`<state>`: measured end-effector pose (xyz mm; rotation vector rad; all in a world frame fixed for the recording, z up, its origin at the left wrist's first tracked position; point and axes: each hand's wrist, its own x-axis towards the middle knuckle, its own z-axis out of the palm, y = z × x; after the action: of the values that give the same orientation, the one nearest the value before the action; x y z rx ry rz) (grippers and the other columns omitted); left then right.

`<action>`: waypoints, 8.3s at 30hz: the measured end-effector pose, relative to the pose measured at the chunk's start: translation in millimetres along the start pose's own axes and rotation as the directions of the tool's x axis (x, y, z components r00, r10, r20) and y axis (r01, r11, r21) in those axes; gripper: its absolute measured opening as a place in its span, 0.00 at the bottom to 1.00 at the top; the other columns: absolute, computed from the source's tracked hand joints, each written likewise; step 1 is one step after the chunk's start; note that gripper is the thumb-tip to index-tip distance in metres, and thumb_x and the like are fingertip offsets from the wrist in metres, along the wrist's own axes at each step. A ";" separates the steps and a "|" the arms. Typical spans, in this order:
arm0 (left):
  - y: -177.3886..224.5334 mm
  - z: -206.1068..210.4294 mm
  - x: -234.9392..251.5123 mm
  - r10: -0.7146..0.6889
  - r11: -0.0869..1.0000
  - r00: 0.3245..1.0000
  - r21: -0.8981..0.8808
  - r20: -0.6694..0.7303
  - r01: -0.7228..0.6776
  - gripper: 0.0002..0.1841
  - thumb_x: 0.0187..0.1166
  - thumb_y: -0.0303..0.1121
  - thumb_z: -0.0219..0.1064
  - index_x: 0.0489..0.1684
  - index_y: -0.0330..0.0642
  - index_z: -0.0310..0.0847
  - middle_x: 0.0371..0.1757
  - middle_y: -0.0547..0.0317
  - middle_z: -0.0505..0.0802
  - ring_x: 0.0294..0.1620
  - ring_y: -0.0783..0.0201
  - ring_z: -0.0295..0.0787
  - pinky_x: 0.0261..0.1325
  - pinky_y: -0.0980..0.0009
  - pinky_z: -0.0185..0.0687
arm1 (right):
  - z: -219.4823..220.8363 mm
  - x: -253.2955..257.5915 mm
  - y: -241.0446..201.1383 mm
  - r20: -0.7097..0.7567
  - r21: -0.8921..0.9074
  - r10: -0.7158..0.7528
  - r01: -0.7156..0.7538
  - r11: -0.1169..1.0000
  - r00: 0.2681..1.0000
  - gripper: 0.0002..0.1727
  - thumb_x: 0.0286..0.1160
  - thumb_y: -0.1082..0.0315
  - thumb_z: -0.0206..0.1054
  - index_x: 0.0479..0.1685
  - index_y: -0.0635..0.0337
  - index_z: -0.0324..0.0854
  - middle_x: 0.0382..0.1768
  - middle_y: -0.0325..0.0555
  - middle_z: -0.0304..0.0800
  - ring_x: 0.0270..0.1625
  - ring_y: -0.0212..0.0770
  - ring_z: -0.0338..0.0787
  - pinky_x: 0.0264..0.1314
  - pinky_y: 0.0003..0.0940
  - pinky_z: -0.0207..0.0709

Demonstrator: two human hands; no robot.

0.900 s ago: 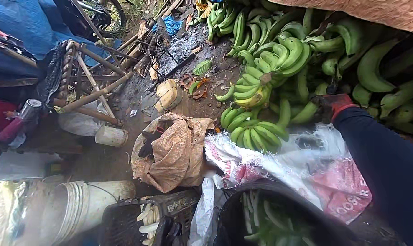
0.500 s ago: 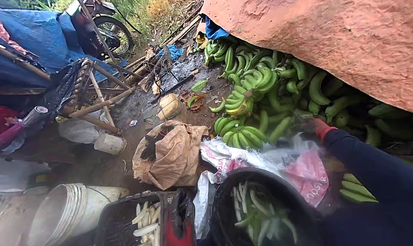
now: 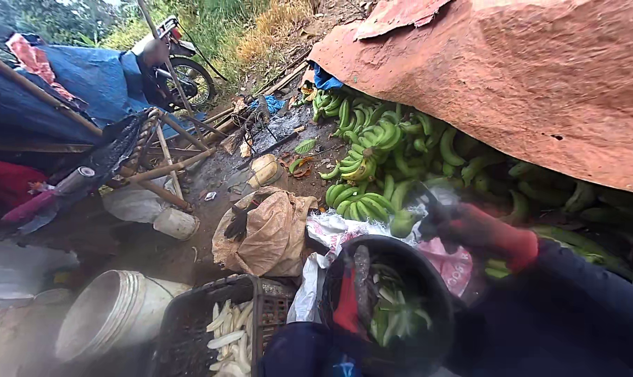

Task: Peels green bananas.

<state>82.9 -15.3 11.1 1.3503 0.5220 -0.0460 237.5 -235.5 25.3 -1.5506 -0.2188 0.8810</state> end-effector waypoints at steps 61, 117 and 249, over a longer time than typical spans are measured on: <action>-46.6 0.1 -45.3 0.263 0.945 0.887 0.285 -0.380 -0.159 0.47 0.64 0.22 0.79 0.86 0.24 0.54 0.78 0.32 0.77 0.79 0.51 0.74 0.84 0.60 0.67 | 136.2 -22.8 1.0 0.130 0.133 -0.215 0.198 0.971 0.968 0.14 0.82 0.68 0.68 0.61 0.60 0.79 0.31 0.40 0.87 0.23 0.32 0.85 0.24 0.28 0.82; -79.5 -59.1 -30.9 0.231 0.930 0.912 -0.200 -0.339 -0.310 0.23 0.95 0.46 0.37 0.68 0.42 0.72 0.45 0.59 0.88 0.41 0.73 0.87 0.44 0.73 0.86 | 176.7 -55.3 75.0 0.197 -0.737 0.020 0.135 0.663 0.980 0.21 0.91 0.61 0.55 0.76 0.62 0.72 0.61 0.66 0.87 0.67 0.65 0.87 0.68 0.65 0.77; -63.9 -68.0 -53.5 0.081 0.944 0.995 0.326 -0.055 -0.059 0.22 0.93 0.32 0.48 0.79 0.29 0.66 0.67 0.43 0.85 0.64 0.66 0.84 0.70 0.70 0.79 | 117.8 -13.0 59.3 0.145 -0.806 0.026 0.103 0.583 0.989 0.20 0.90 0.64 0.55 0.74 0.60 0.77 0.65 0.66 0.87 0.70 0.66 0.85 0.69 0.69 0.73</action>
<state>-7.9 19.1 -35.2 1.6969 0.5389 -0.0286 132.8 -165.1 -15.5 -2.3295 -0.8683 0.9022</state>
